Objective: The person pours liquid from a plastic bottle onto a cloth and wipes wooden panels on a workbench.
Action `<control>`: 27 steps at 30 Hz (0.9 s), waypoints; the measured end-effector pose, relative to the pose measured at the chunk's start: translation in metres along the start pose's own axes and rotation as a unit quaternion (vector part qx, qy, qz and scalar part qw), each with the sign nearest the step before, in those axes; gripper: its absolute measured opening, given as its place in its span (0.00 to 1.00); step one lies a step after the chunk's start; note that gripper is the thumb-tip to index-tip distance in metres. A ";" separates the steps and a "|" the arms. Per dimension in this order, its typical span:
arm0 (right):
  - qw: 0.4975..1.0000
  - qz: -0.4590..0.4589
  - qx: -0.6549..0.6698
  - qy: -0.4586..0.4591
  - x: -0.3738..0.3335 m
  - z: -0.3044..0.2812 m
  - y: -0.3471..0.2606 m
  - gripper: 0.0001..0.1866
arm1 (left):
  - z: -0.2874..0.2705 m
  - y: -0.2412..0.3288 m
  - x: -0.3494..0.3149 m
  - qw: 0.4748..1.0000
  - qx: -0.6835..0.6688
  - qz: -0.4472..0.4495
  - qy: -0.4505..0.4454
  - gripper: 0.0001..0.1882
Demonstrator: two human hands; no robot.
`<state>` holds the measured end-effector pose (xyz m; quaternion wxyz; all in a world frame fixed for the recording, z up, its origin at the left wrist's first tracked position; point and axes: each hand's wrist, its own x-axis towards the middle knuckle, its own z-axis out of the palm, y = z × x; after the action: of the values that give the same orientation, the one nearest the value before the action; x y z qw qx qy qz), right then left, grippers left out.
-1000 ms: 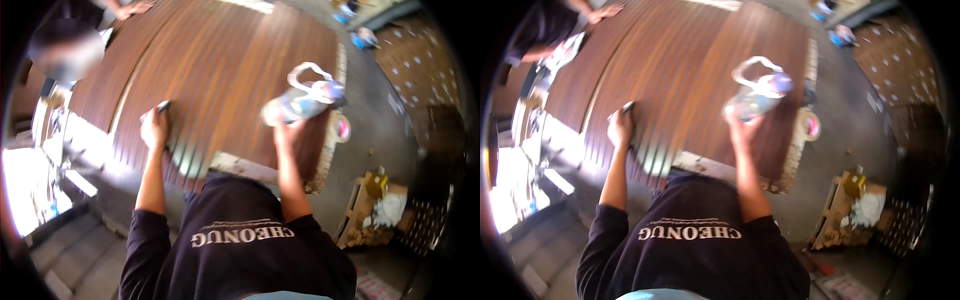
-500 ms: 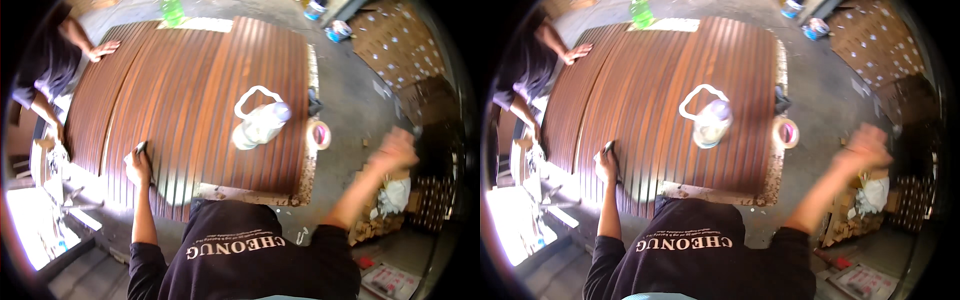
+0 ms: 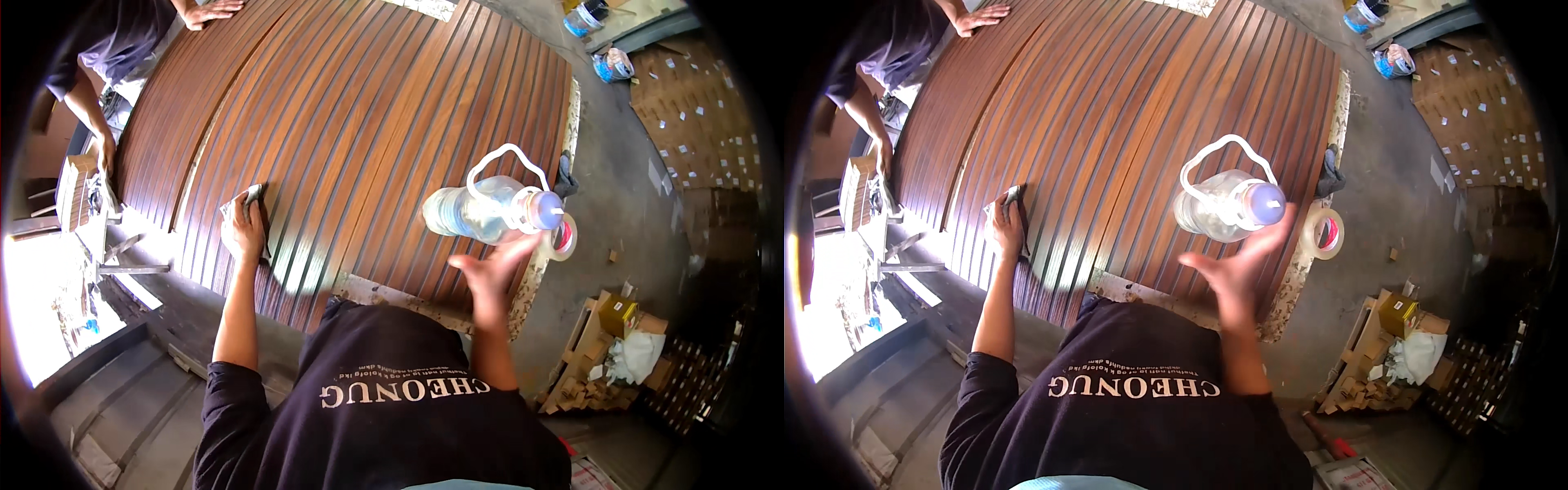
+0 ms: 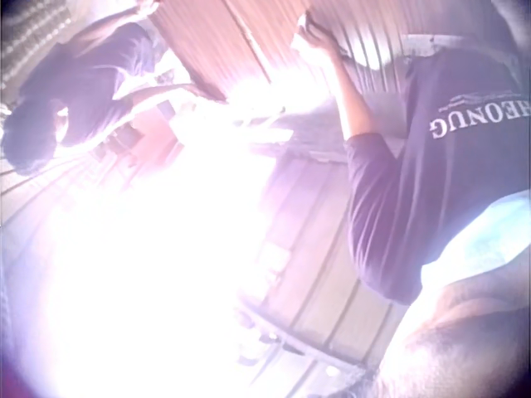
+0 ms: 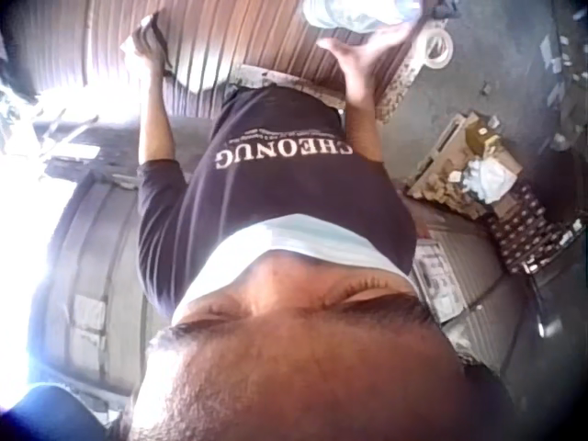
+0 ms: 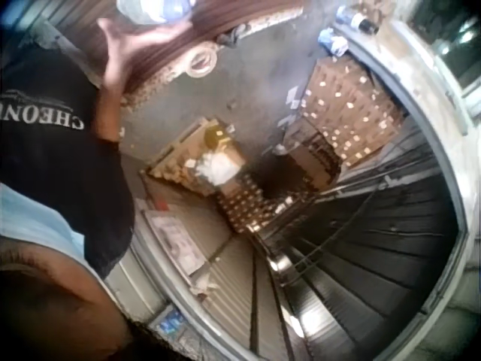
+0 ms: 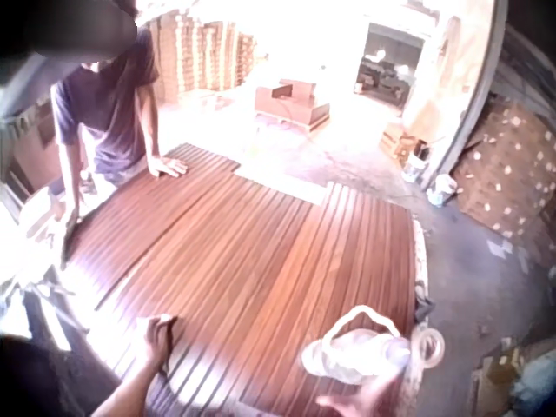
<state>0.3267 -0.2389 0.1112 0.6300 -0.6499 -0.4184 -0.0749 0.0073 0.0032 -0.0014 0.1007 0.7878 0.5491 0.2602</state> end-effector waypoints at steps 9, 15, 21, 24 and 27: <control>0.955 0.233 0.141 -0.115 0.019 -0.010 0.010 0.51 | -0.005 0.008 0.002 0.999 -0.039 -0.004 0.011 0.12; 0.985 0.158 0.044 -0.049 -0.023 0.011 0.045 0.44 | -0.005 0.008 0.001 0.999 -0.042 -0.010 -0.007 0.13; 0.981 0.132 0.007 -0.145 0.004 -0.020 0.057 0.39 | -0.009 0.031 0.009 0.900 -0.356 -0.243 -0.062 0.12; 0.964 0.162 0.008 -0.210 0.026 -0.026 0.032 0.41 | 0.004 0.069 0.020 0.659 -0.660 -0.346 -0.104 0.17; 0.925 0.176 -0.099 -0.323 0.033 -0.040 0.027 0.42 | -0.008 0.131 0.042 0.434 -0.771 -0.439 -0.157 0.22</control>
<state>0.3820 -0.2556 0.1197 0.3965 -0.7611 -0.4684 0.2099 0.1203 -0.0088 0.0759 0.8515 0.0641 0.3677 0.3682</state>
